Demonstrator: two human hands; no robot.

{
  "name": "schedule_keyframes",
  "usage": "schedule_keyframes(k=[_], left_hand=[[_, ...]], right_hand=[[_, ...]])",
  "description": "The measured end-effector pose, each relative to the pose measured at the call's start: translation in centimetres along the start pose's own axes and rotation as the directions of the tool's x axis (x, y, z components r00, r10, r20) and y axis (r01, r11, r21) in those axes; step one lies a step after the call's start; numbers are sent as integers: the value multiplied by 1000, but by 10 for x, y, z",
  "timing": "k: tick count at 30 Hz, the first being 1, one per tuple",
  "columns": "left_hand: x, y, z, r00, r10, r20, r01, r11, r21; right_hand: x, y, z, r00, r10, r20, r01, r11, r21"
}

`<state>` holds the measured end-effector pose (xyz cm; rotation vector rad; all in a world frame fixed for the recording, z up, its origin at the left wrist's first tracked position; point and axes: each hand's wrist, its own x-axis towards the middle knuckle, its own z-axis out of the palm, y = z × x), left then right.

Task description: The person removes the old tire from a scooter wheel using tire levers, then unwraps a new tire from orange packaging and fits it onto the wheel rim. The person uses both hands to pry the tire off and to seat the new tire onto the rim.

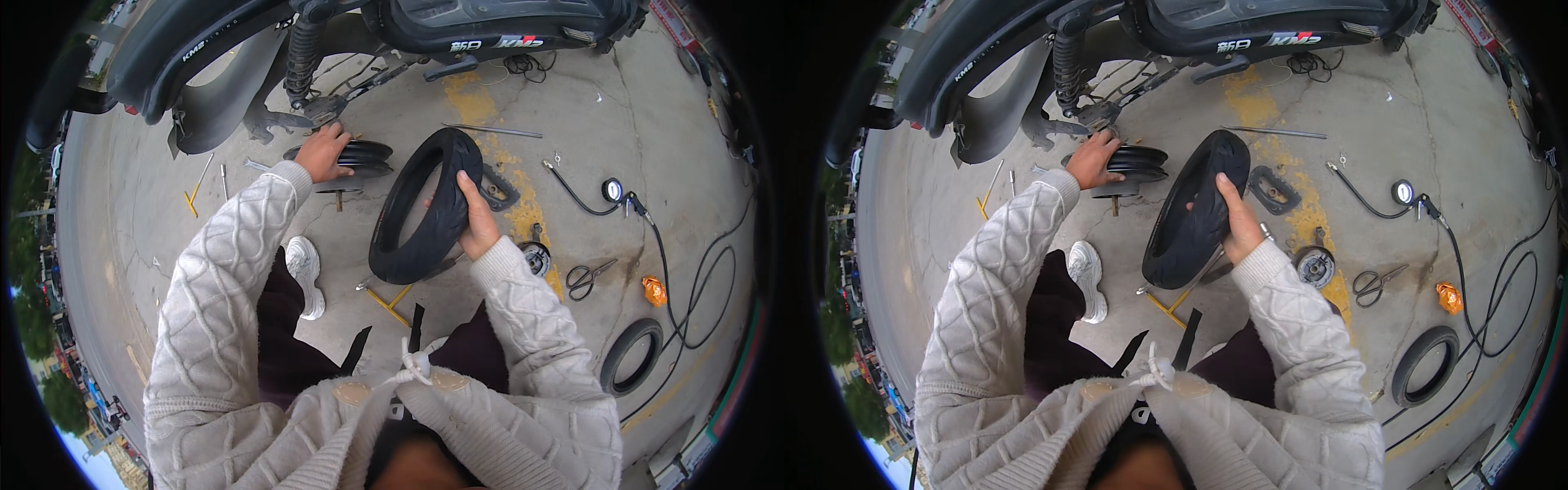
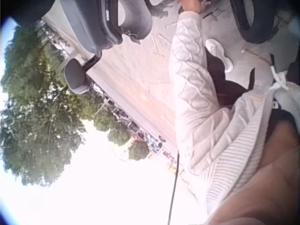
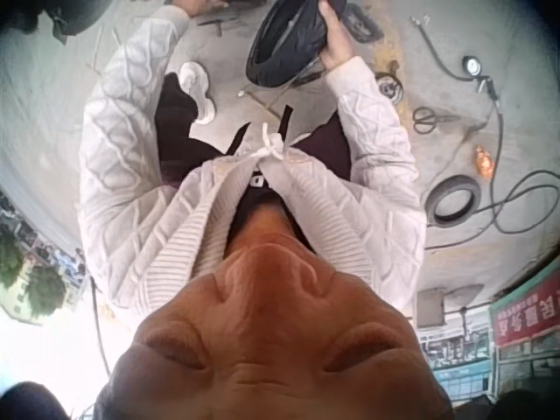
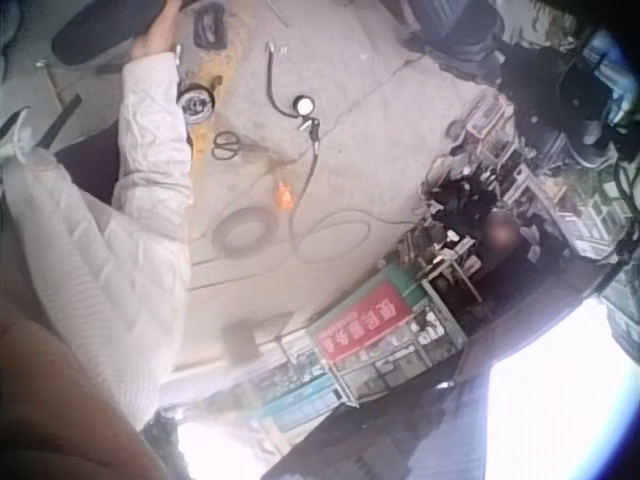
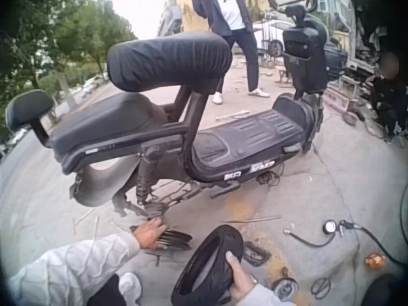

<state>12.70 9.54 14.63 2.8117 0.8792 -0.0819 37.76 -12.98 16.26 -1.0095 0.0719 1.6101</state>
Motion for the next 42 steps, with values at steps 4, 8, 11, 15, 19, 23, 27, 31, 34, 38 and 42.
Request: schedule_keyframes(k=[4, 8, 11, 15, 19, 23, 27, 31, 34, 38, 42], left_hand=[[1, -19, -16, 974, 209, 90, -206, 978, -46], [-1, -27, -18, 958, 280, 60, -282, 959, 29], [-6, -29, -19, 950, 305, 64, -309, 950, 47], [-15, -28, -21, 942, 313, 123, -317, 948, 11], [-25, -21, -23, 976, 189, 110, -187, 982, -28], [-29, -9, -31, 985, 83, 153, -77, 996, -44], [-24, 10, -43, 996, 32, 82, -24, 995, -99], [-14, 25, -64, 984, -109, 139, 128, 982, -141], [-8, 35, -80, 972, -160, 173, 182, 976, -117], [1, 42, -97, 966, -193, 170, 213, 971, -109], [9, 43, -94, 972, -186, 145, 198, 978, -67]], right_hand=[[3, -29, 11, 996, 93, 13, -90, 982, -164], [18, -43, 23, 984, 163, -69, -173, 971, -167], [22, -36, 34, 988, 119, -100, -140, 961, -237], [11, -14, 47, 995, 80, -56, -89, 979, -181], [-3, 16, 55, 996, -8, -86, 5, 999, -36], [-21, 53, 49, 982, -134, -132, 146, 986, 82], [-35, 88, 46, 961, -195, -198, 242, 937, 250], [-44, 110, 55, 941, -216, -260, 269, 944, 190], [-45, 116, 62, 928, -228, -294, 306, 918, 254], [-38, 118, 74, 923, -238, -302, 343, 865, 366], [-18, 125, 97, 919, -263, -296, 369, 838, 401]])
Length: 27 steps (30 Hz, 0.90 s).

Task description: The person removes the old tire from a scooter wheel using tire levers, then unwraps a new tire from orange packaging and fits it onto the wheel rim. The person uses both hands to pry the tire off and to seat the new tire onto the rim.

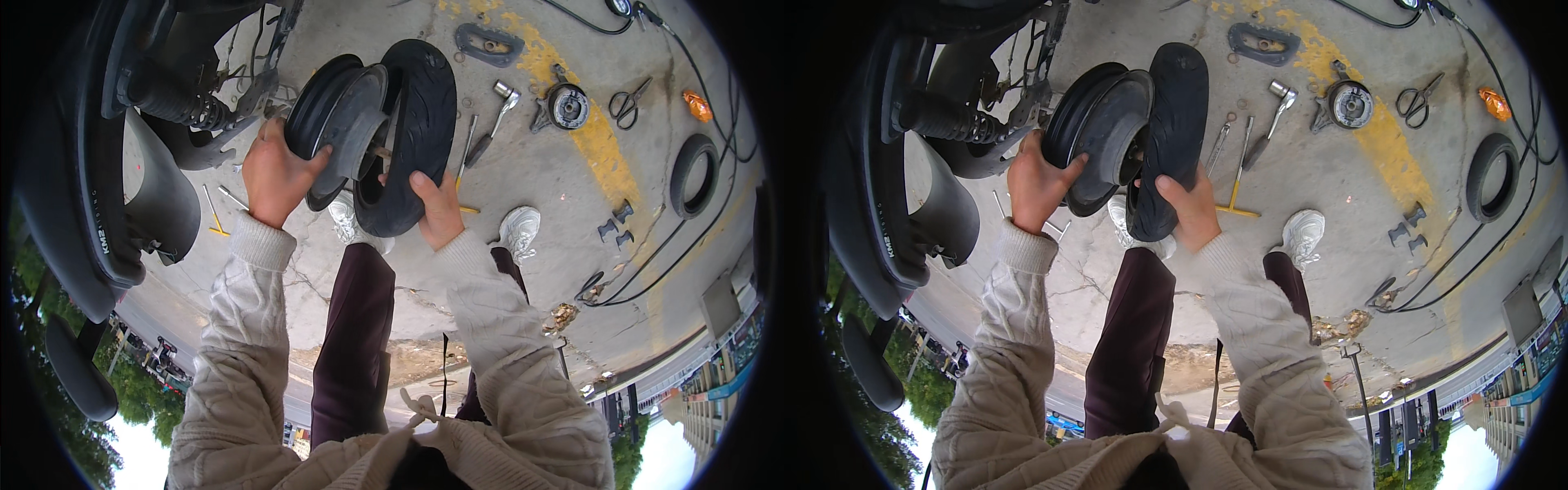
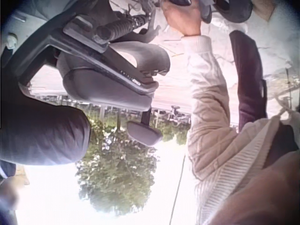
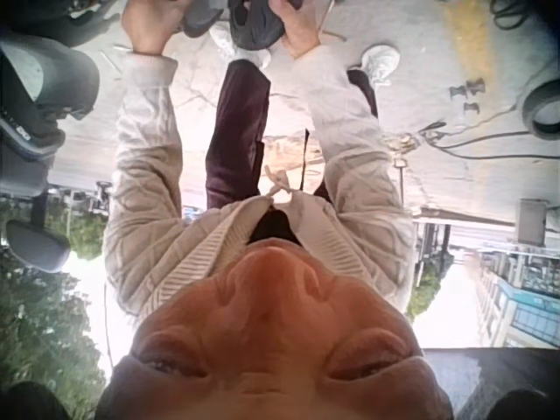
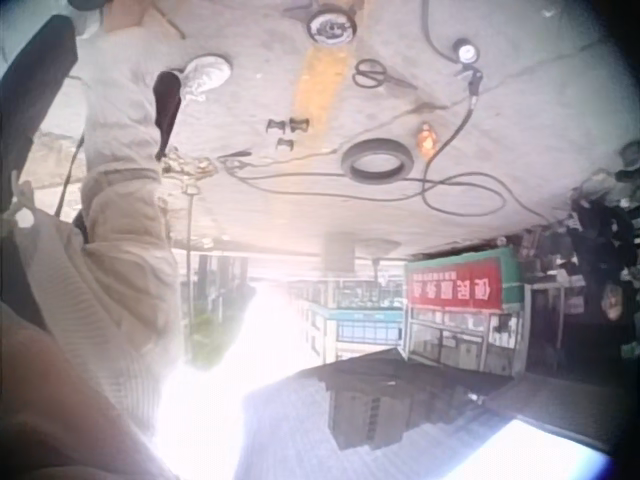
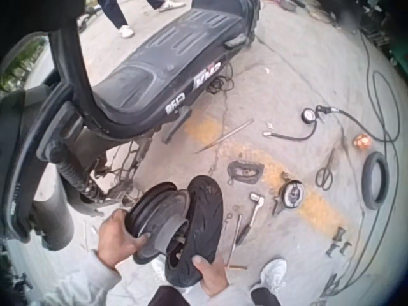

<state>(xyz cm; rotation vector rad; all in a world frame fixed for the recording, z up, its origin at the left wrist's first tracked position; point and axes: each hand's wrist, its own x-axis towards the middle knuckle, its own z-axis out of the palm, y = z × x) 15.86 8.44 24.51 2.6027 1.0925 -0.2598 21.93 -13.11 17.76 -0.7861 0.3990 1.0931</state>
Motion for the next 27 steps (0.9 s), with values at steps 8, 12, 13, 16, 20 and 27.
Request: schedule_keyframes(k=[8, 12, 13, 16, 20, 27], left_hand=[[17, -8, 17, 994, -94, 55, 92, 995, 27], [27, 1, 14, 982, -123, 144, 115, 991, 66], [29, 4, 13, 977, -125, 173, 115, 991, 68], [34, 9, 13, 991, -82, 107, 75, 995, 65], [40, 4, 18, 997, -49, 54, 45, 996, 72], [28, -1, 40, 995, -95, 25, 97, 989, -109]], right_hand=[[22, 32, 10, 1000, 11, -2, -11, 1000, 7], [19, 29, 9, 1000, 0, -15, 0, 1000, -3], [18, 29, 11, 999, 7, -48, -7, 1000, 3], [20, 32, 23, 997, -35, -62, 37, 999, 33], [24, 36, 33, 997, -33, -75, 44, 986, 158], [13, 33, 14, 995, 32, -93, -32, 999, 1]])
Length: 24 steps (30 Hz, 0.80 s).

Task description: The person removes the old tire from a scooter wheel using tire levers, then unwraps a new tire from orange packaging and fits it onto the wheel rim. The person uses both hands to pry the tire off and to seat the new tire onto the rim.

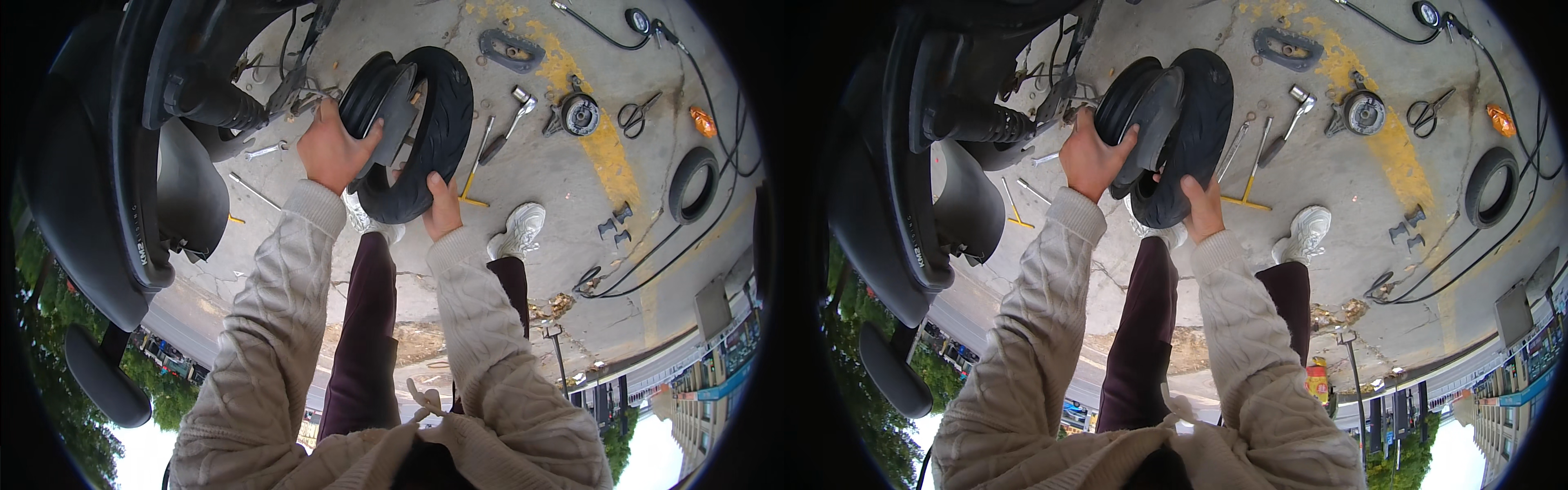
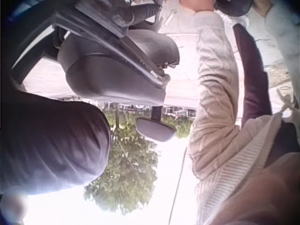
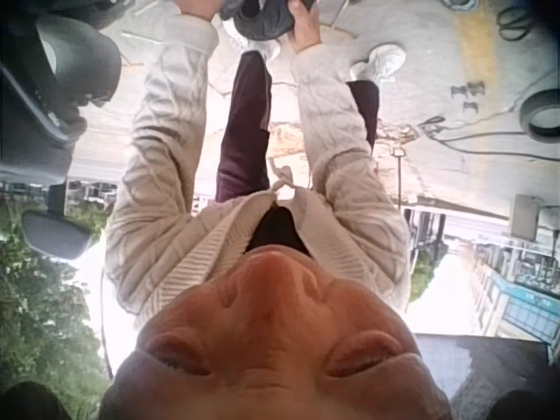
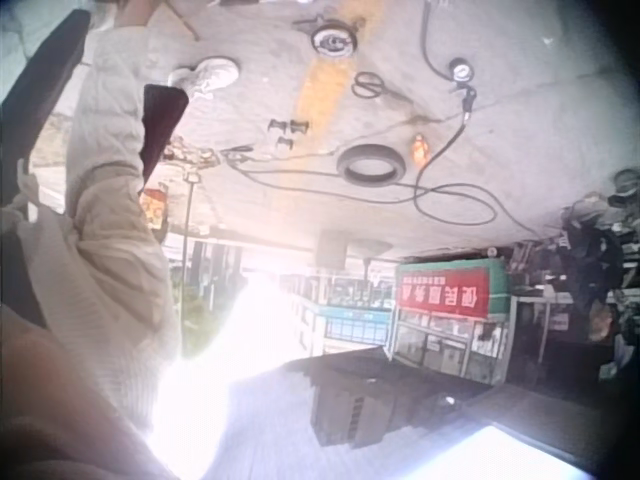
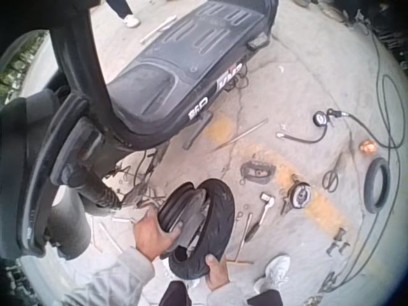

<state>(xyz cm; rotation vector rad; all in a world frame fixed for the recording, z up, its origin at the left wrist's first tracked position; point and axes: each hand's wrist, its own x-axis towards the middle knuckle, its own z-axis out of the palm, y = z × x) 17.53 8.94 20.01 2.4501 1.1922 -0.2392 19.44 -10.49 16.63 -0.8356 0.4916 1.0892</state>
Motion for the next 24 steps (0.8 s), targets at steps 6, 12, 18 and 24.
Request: schedule_keyframes(k=[6, 12, 18, 24], left_hand=[[-1, -27, 7, 991, 103, 82, -54, 887, -459], [0, -46, 4, 933, 231, 276, 3, 762, -648], [-11, -21, 16, 982, 129, 139, 10, 696, -718], [-11, -9, 22, 972, 145, 184, -22, 838, -545]], right_hand=[[-5, 2, -8, 1000, -28, -6, 28, 1000, 11], [-3, 24, -4, 926, -204, -318, 121, 957, -264], [0, 42, -3, 839, -354, -413, 265, 929, -256], [7, 37, 2, 829, -398, -393, 248, 891, -380]])
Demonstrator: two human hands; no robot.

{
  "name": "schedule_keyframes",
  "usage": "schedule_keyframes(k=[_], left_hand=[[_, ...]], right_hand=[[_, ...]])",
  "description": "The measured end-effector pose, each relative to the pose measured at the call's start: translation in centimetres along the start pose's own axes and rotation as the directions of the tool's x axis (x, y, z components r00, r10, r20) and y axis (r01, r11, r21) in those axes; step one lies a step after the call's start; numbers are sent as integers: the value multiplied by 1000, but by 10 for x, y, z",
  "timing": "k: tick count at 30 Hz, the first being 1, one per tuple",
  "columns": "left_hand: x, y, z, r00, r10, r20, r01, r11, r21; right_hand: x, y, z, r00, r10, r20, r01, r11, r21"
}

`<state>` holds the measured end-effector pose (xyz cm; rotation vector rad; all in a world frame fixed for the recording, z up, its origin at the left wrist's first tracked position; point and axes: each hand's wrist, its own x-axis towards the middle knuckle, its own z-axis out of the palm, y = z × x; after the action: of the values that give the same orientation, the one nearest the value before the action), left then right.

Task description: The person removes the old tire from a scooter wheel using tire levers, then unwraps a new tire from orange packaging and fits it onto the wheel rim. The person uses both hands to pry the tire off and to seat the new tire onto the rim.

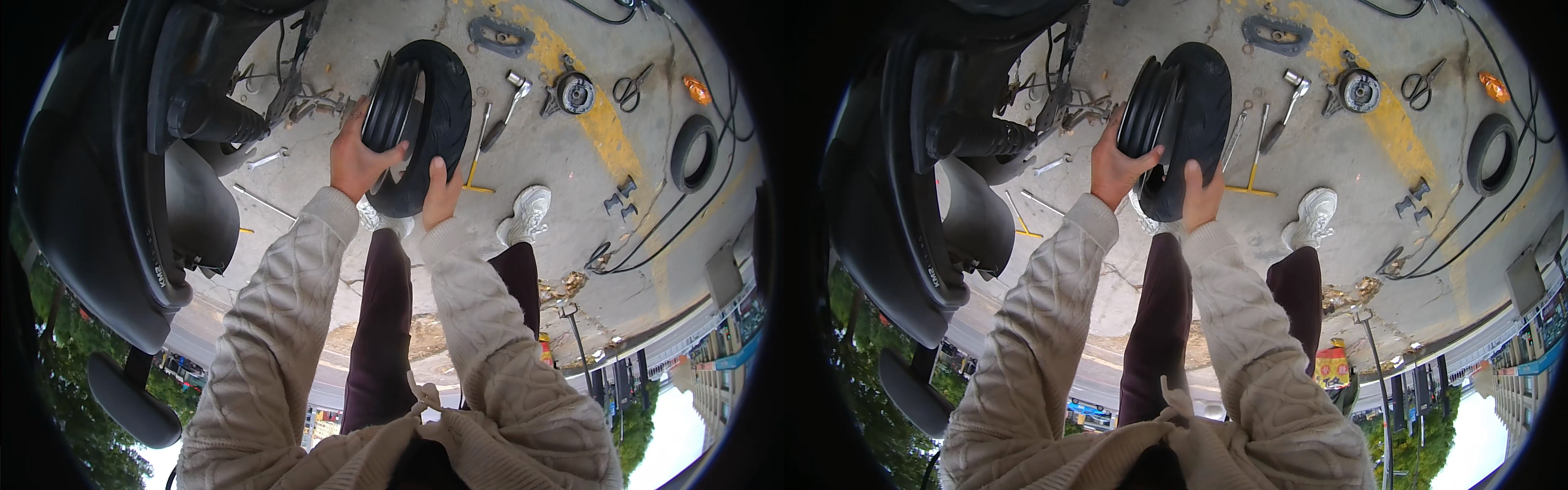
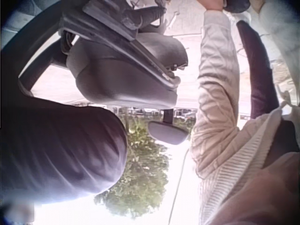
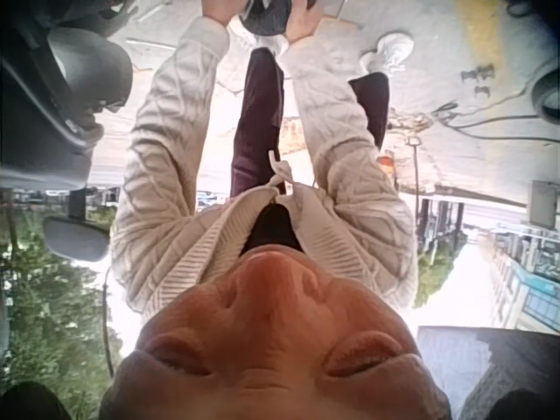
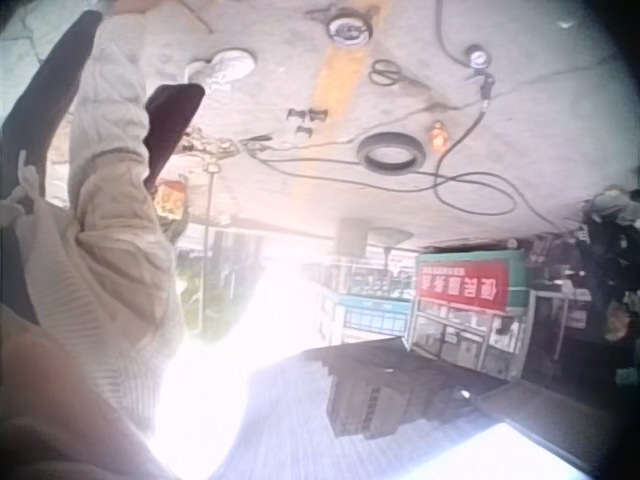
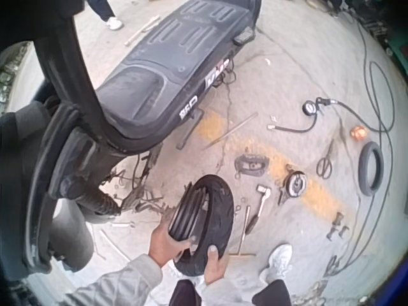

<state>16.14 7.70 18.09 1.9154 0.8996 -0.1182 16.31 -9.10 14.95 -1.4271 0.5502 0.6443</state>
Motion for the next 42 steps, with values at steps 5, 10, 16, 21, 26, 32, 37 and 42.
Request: schedule_keyframes(k=[5, 10, 16, 21, 26, 32, 37, 42], left_hand=[[11, -4, 7, 998, -63, 21, 65, 988, -141], [12, -1, 16, 996, 77, -32, -78, 997, -14], [11, 1, 21, 997, 57, -44, -57, 998, 5], [7, -11, 30, 992, 112, -49, -110, 992, 58], [-13, -31, 30, 975, 209, -69, -208, 978, 30], [-12, -45, 28, 984, 163, -75, -172, 977, -129], [-9, -43, 28, 994, 85, -67, -95, 984, -150], [-12, -45, 32, 986, 135, -101, -139, 990, -28]], right_hand=[[9, -14, 0, 997, 68, -21, -67, 997, 40], [10, -20, 6, 999, 18, -31, -17, 999, 35], [15, -14, 7, 994, 70, -81, -74, 996, -51], [20, -4, 6, 998, -26, -51, 18, 988, -154], [5, 7, 4, 979, -190, -70, 169, 957, -238], [-3, 0, 2, 964, -262, -47, 242, 935, -258], [-6, -7, 7, 951, -301, -65, 270, 916, -296], [-5, 1, 9, 952, -299, -69, 279, 937, -211]])
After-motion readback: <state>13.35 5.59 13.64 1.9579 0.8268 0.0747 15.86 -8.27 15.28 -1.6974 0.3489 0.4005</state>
